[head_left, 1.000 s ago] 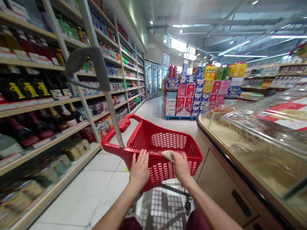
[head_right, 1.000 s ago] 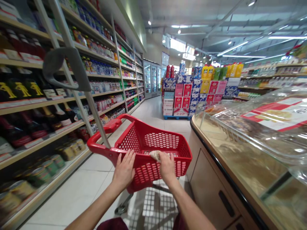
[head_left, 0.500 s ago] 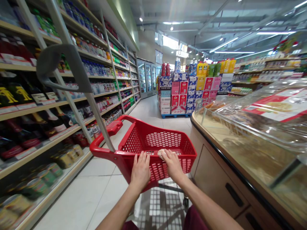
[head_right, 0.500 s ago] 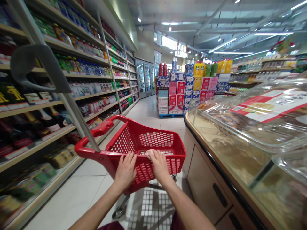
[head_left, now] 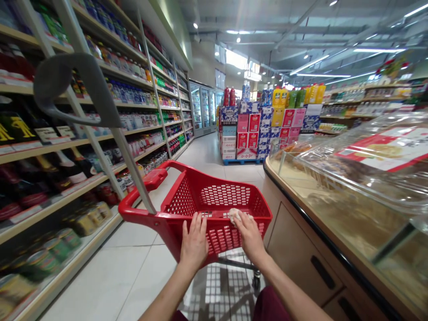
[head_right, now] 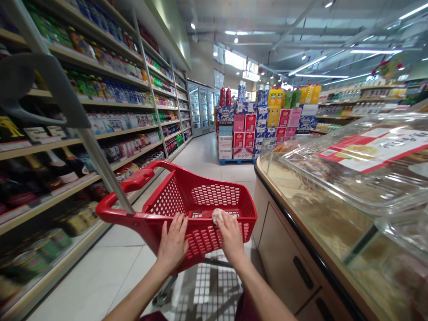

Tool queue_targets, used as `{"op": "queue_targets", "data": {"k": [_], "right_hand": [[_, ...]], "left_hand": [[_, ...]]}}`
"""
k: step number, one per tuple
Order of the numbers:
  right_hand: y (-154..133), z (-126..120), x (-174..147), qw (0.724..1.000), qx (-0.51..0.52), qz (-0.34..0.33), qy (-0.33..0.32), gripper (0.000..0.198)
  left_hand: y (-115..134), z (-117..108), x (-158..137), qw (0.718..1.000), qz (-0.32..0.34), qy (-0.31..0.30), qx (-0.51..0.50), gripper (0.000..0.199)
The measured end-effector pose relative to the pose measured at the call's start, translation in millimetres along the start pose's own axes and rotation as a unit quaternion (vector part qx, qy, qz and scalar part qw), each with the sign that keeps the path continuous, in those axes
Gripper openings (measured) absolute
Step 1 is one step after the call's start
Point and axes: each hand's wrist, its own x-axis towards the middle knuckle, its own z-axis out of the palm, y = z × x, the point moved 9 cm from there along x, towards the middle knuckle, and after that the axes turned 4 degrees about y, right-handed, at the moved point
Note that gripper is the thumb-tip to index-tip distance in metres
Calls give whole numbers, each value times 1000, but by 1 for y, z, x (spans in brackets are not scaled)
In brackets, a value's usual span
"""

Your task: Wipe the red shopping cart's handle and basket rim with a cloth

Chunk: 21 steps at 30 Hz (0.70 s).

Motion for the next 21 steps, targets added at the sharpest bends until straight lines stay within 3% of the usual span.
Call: {"op": "queue_targets", "data": {"k": [2,6,8,13,15,19,21], "right_hand": [[30,-4,-8,999,-12,38,12,47],[102,-18,-28,980,-65,186,35,52],[96,-18,-29,980,-62,184,30,53],[33,-10,-18,997,-14,73,23,51],[39,-12,-18,997,-11,73,26,51],[80,-23,-26,983,-42,172,48,48],[70,-21,-25,984,-38,168,49,48]], "left_hand": [[0,0,-1,1000,-1,-10,3,58],[5,-1,-3,1000,-18,-15,2,57],[6,-1,-3,999,-34,-6,0,58],[4,-1,-4,1000,-31,0,2,60],[4,0,-4,1000,-19,-3,5,60],[6,2,-6,1000,-19,-10,3,60],[7,3,-6,1000,-26,-7,4,62]]}}
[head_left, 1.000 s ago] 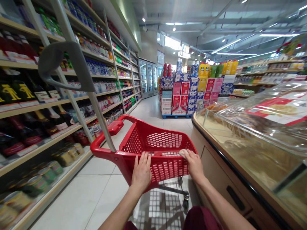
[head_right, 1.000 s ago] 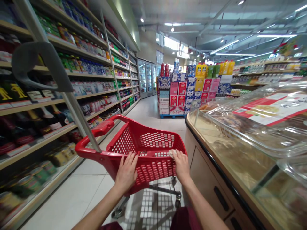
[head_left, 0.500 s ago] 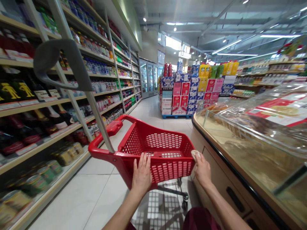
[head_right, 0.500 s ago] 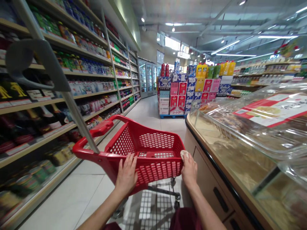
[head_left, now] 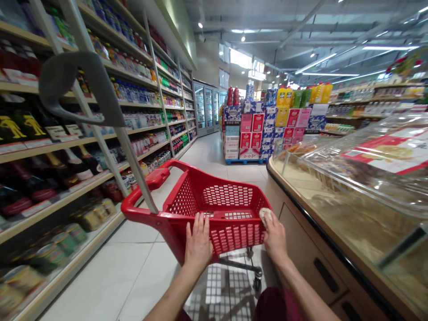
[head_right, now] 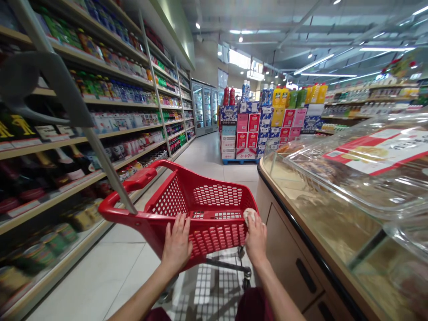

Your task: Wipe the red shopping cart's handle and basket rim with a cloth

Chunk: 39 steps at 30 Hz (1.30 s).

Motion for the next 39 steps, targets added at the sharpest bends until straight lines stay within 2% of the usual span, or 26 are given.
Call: {"op": "queue_targets", "data": {"k": [3,5,7,10,12,13,16,18,20,22,24,26,29,31,32,35,36,37,39], "right_hand": [[-49,8,-7,995,39,-91,-32,50],[-65,12,-9,990,50,-124,-54,50],[-52,12,-5,992,34,-101,-63,49],[-7,5,2,998,-25,13,-52,47],[0,4,2,997,-40,45,-53,47],[-8,4,0,997,-33,32,-55,48],[-49,9,-6,995,12,-71,-71,51],[-56,10,-6,992,15,-98,-78,50],[-34,9,-1,995,-11,-53,-79,49],[-3,5,3,995,-49,31,-76,48],[6,3,2,993,-60,69,-75,48],[-17,5,-3,996,-33,27,-75,49],[-66,9,-13,992,25,-95,-82,51],[-70,9,-13,988,32,-124,-88,50],[-60,8,-10,990,21,-109,-89,49],[-13,3,1,996,-40,10,-81,48],[-5,2,2,995,-52,37,-77,48],[-7,2,1,995,-55,44,-75,48],[-34,5,-2,996,-31,-13,-79,49]], "left_hand": [[0,0,0,1000,-2,3,9,63],[-1,0,0,1000,5,-2,17,63],[-2,0,-1,1000,15,-10,23,63],[-2,1,-3,999,19,-20,21,63],[-2,2,-3,1000,12,-20,17,62],[-1,1,-3,1000,8,-20,15,63],[-1,1,-2,1000,0,-21,12,63],[-1,0,-2,1000,5,-28,12,62],[-1,-1,-2,999,12,-35,11,61],[-1,-3,-2,999,15,-41,8,61],[0,-4,-2,999,11,-42,6,61],[1,-5,-2,999,5,-40,6,61],[0,-5,-1,999,3,-39,6,60],[0,-4,-2,999,9,-43,9,60],[0,-3,-2,999,13,-44,11,60],[1,-2,-3,999,22,-42,15,62],[2,-2,-3,999,22,-39,17,62],[2,-2,-3,999,22,-35,18,62],[2,-3,-3,999,18,-29,19,62]]}}
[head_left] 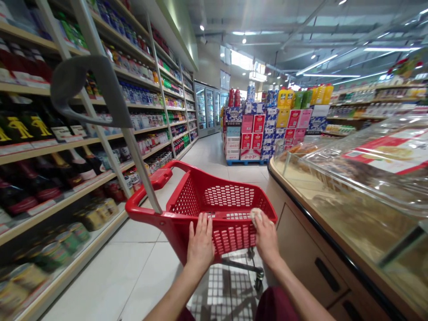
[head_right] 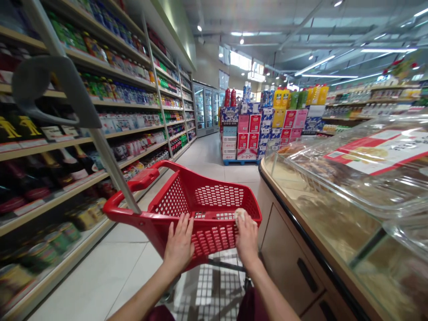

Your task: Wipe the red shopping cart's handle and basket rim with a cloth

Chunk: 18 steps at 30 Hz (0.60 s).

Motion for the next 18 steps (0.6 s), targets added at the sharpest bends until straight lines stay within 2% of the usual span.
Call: {"op": "queue_targets", "data": {"k": [2,4,5,8,10,15,16,18], "right_hand": [[-37,4,-4,995,27,-93,-11,50],[-53,6,-5,990,34,-134,-26,52],[-49,7,-2,992,28,-122,-31,53],[-14,4,11,1000,-10,-9,-28,51],[-11,4,13,1000,-10,17,-21,52],[-82,8,-1,987,65,-146,-3,56],[-84,9,-3,985,70,-156,-1,56],[-64,9,0,989,61,-137,-6,54]], "left_hand": [[-1,0,0,1000,-3,1,-3,62],[-1,0,1,1000,0,0,-5,61],[-1,0,0,1000,4,-1,-5,61],[2,-1,-1,1000,15,0,3,62],[2,-2,-1,1000,13,2,7,62],[3,-3,1,1000,8,-8,-11,60],[4,-3,1,1000,12,-8,-14,60],[4,-3,0,1000,17,-6,-16,61]]}}
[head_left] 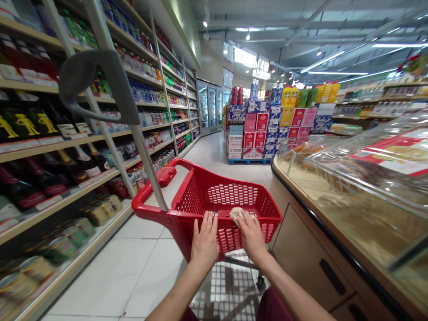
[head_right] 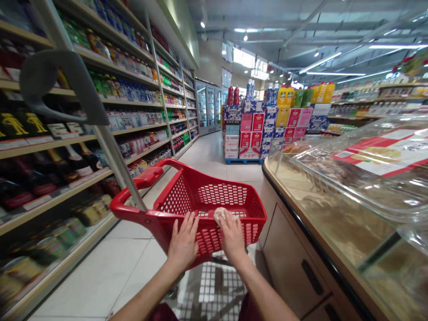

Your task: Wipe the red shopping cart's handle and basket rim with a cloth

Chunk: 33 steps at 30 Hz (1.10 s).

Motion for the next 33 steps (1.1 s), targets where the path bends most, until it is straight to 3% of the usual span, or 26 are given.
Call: {"op": "queue_targets", "data": {"k": [3,5,7,10,12,14,18,20,23,25,27,30,32,33], "right_hand": [[60,-10,-6,993,-51,103,-2,50],[81,-16,-11,984,-79,157,5,49],[66,-15,-10,987,-75,140,11,50],[8,-4,-2,999,-29,27,5,53],[-9,1,2,1000,-7,-10,-3,53],[5,-1,4,1000,-8,15,-7,54],[62,-12,-1,988,-42,149,12,53],[54,-11,-2,989,-35,142,25,53],[4,-3,0,999,11,25,37,51],[-12,-2,1,999,29,-24,38,50],[4,-6,2,999,16,-1,34,49],[52,-15,2,992,-37,118,34,49],[58,-17,2,987,-52,148,32,49],[48,-15,3,990,-47,128,29,50]], "left_hand": [[1,1,-1,1000,0,-5,0,62],[3,2,-1,1000,-3,-11,-4,62],[6,1,0,1000,-5,-13,-9,62],[9,-1,4,1000,0,-20,-18,60],[12,-1,5,999,10,-28,-24,59],[15,-1,6,999,20,-31,-27,58],[23,-1,6,999,32,-20,-23,59],[27,-2,7,999,30,-16,-22,59],[30,-3,8,999,27,-18,-25,58],[31,-5,9,999,43,-19,-27,58],[28,-8,9,998,56,-12,-26,58],[17,-13,11,999,41,-3,-17,58],[11,-14,12,1000,26,-3,-10,58],[9,-15,12,1000,22,-2,-8,58]]}}
